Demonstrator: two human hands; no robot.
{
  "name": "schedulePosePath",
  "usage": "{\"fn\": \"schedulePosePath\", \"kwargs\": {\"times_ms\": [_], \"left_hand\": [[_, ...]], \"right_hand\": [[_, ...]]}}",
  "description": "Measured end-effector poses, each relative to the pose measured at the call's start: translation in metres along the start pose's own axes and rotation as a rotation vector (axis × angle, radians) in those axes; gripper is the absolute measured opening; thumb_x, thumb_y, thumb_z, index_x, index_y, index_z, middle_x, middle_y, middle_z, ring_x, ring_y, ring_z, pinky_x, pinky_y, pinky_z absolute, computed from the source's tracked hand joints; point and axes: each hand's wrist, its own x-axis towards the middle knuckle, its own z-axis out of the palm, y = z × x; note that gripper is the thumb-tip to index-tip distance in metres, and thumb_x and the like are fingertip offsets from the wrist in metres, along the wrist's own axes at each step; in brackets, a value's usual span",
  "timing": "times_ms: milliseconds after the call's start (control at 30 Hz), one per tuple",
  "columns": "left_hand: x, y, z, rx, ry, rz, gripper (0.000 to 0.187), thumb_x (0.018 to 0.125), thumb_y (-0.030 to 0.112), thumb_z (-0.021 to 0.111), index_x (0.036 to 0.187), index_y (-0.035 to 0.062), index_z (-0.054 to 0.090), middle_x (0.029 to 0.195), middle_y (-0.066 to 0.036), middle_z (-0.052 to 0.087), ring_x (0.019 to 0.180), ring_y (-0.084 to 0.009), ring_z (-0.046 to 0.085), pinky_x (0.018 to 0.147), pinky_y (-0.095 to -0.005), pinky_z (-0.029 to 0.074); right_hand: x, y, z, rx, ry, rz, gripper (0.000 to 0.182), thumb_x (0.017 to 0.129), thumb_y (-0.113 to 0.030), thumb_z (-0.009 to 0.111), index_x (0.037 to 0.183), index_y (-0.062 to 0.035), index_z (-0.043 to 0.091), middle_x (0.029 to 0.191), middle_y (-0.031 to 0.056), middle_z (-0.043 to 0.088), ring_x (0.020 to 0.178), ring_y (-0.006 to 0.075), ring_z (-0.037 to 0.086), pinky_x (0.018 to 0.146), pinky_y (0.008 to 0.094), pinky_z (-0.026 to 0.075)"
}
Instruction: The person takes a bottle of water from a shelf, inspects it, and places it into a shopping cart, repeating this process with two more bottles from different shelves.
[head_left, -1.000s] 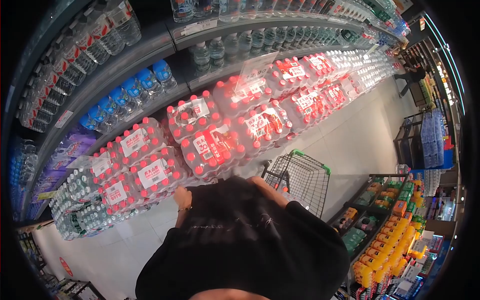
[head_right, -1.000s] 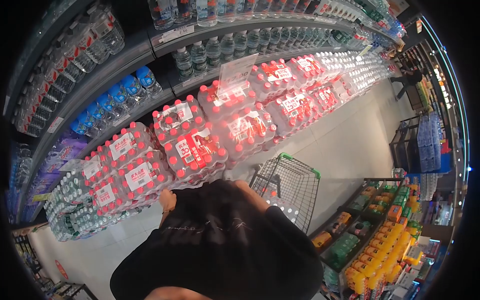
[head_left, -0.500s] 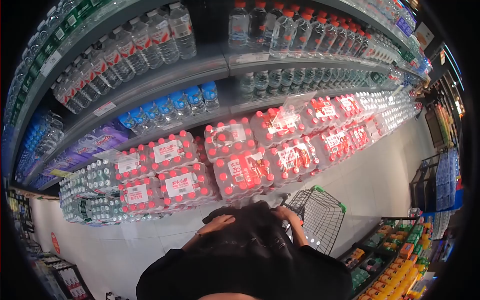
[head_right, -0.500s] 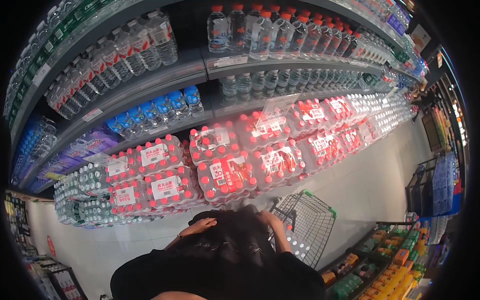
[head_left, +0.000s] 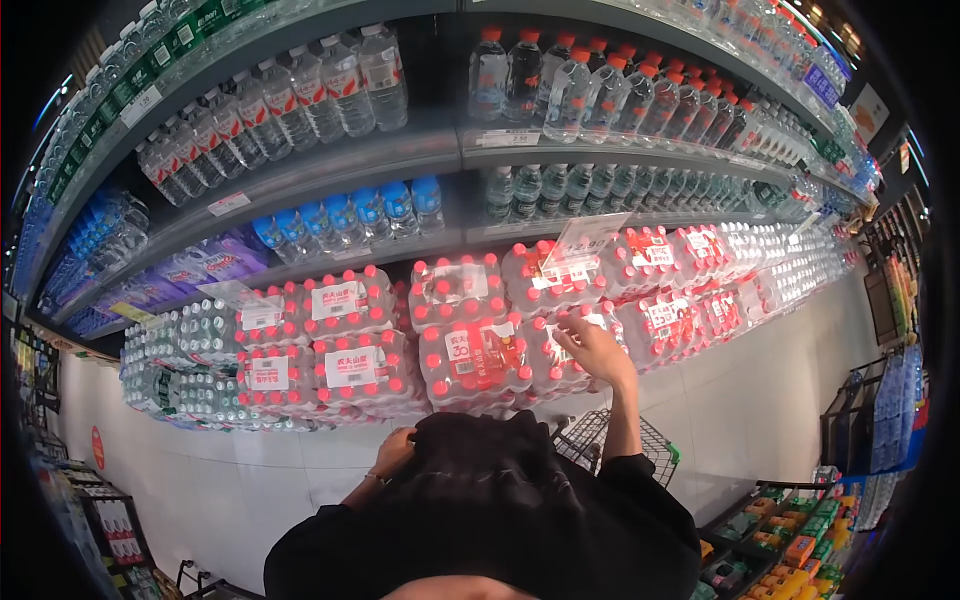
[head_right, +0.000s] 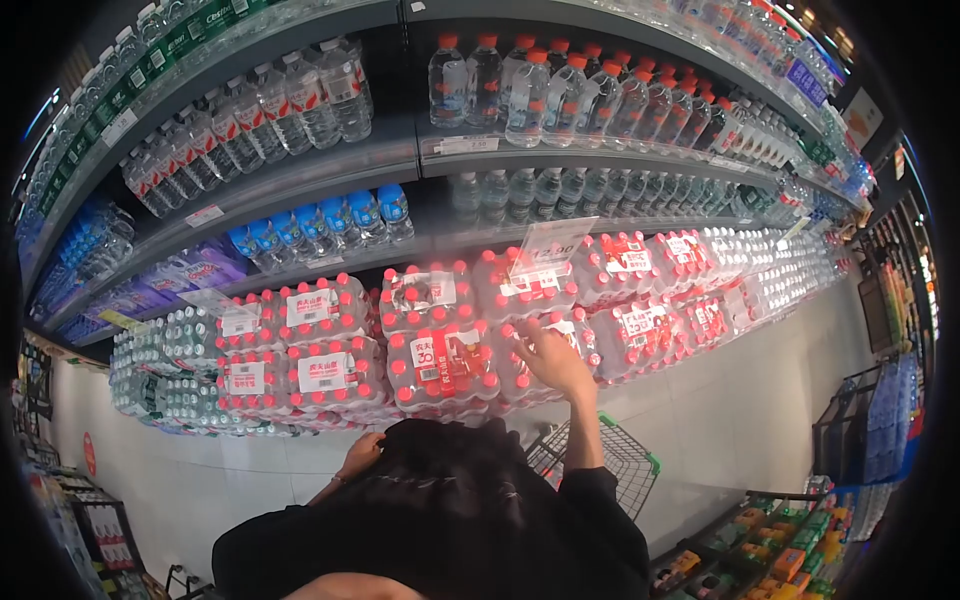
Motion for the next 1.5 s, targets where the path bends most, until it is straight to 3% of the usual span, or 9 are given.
{"fn": "schedulePosePath", "kwargs": {"times_ms": [100, 200, 367, 467, 700, 833, 967, 1100, 1500], "left_hand": [[-0.019, -0.056, 0.041, 0.099, -0.105, -0.253, 0.038, 0.098, 0.027, 0.048, 0.126, 0.0053, 0.06, 0.124, -0.016, 0.063, 0.118, -0.0332, 0.058, 0.101, -0.0434, 0.046], [-0.034, -0.06, 0.063, -0.034, -0.174, -0.391, 0.038, 0.099, 0.028, 0.047, 0.127, 0.0055, 0.06, 0.125, -0.016, 0.063, 0.118, -0.033, 0.058, 0.101, -0.0433, 0.046], [-0.067, -0.041, 0.093, -0.494, -0.128, -0.48, 0.04, 0.099, 0.03, 0.047, 0.127, 0.0057, 0.06, 0.125, -0.016, 0.063, 0.119, -0.0325, 0.058, 0.101, -0.0431, 0.046], [-0.092, -0.027, 0.11, -0.834, -0.071, -0.529, 0.041, 0.099, 0.032, 0.047, 0.128, 0.0059, 0.059, 0.126, -0.015, 0.062, 0.119, -0.0322, 0.058, 0.102, -0.043, 0.046], [-0.129, 0.006, 0.142, -1.687, 0.084, -0.558, 0.042, 0.1, 0.035, 0.046, 0.129, 0.0063, 0.059, 0.126, -0.015, 0.062, 0.119, -0.0316, 0.058, 0.102, -0.0428, 0.046], [-0.131, 0.023, 0.159, -2.019, 0.169, -0.529, 0.044, 0.1, 0.036, 0.046, 0.13, 0.0065, 0.058, 0.127, -0.015, 0.062, 0.119, -0.0312, 0.058, 0.102, -0.0426, 0.046], [-0.127, 0.036, 0.171, -2.282, 0.238, -0.456, 0.045, 0.101, 0.038, 0.045, 0.13, 0.0067, 0.058, 0.127, -0.014, 0.062, 0.12, -0.0308, 0.058, 0.102, -0.0425, 0.046], [-0.117, 0.051, 0.174, -2.449, 0.277, -0.371, 0.046, 0.101, 0.039, 0.045, 0.131, 0.0069, 0.058, 0.128, -0.014, 0.062, 0.12, -0.0304, 0.058, 0.103, -0.0424, 0.046], [-0.117, 0.048, 0.164, -2.6, 0.39, -0.265, 0.05, 0.102, 0.044, 0.044, 0.133, 0.0075, 0.056, 0.129, -0.013, 0.061, 0.12, -0.0293, 0.058, 0.103, -0.0419, 0.046]], "right_hand": [[-0.006, -0.028, -0.017, 0.138, 0.042, -0.144, 0.036, 0.1, -0.028, 0.055, 0.126, -0.0036, 0.061, 0.11, 0.0163, 0.07, 0.104, 0.0295, 0.067, 0.088, 0.0379, 0.052], [-0.018, -0.048, 0.001, 0.276, -0.291, -0.342, 0.033, 0.1, -0.025, 0.053, 0.125, -0.0042, 0.062, 0.111, 0.0149, 0.069, 0.103, 0.0287, 0.067, 0.088, 0.0376, 0.051], [-0.021, -0.058, 0.108, 0.023, -0.851, -0.695, 0.033, 0.102, -0.024, 0.048, 0.125, -0.0047, 0.062, 0.124, 0.0133, 0.064, 0.116, 0.0303, 0.06, 0.099, 0.0404, 0.045], [-0.001, -0.051, 0.16, -0.039, -0.942, -0.596, 0.034, 0.101, -0.025, 0.048, 0.125, -0.0065, 0.061, 0.128, 0.0138, 0.062, 0.122, 0.0316, 0.055, 0.104, 0.0419, 0.042], [0.016, -0.044, 0.225, -0.344, -1.054, -0.593, 0.035, 0.096, -0.027, 0.053, 0.124, -0.0073, 0.061, 0.129, 0.015, 0.061, 0.123, 0.0355, 0.054, 0.104, 0.0473, 0.042], [0.008, -0.04, 0.247, -0.352, -1.011, -0.592, 0.036, 0.095, -0.028, 0.053, 0.123, -0.0053, 0.06, 0.13, 0.0168, 0.058, 0.121, 0.0352, 0.055, 0.104, 0.0463, 0.041], [0.025, -0.045, 0.276, -0.43, -1.128, -0.572, 0.037, 0.095, -0.032, 0.054, 0.116, -0.0029, 0.062, 0.12, 0.0179, 0.063, 0.117, 0.0356, 0.057, 0.099, 0.0459, 0.045], [0.03, -0.049, 0.313, -0.481, -1.127, -0.462, 0.036, 0.092, -0.034, 0.059, 0.096, 0.0006, 0.068, 0.099, 0.0214, 0.07, 0.1, 0.038, 0.065, 0.086, 0.0483, 0.05], [0.037, -0.079, 0.342, -0.661, -1.133, -0.478, 0.05, 0.085, -0.043, 0.068, 0.096, 0.0055, 0.069, 0.101, 0.0264, 0.069, 0.1, 0.0418, 0.066, 0.086, 0.0515, 0.051]]}}
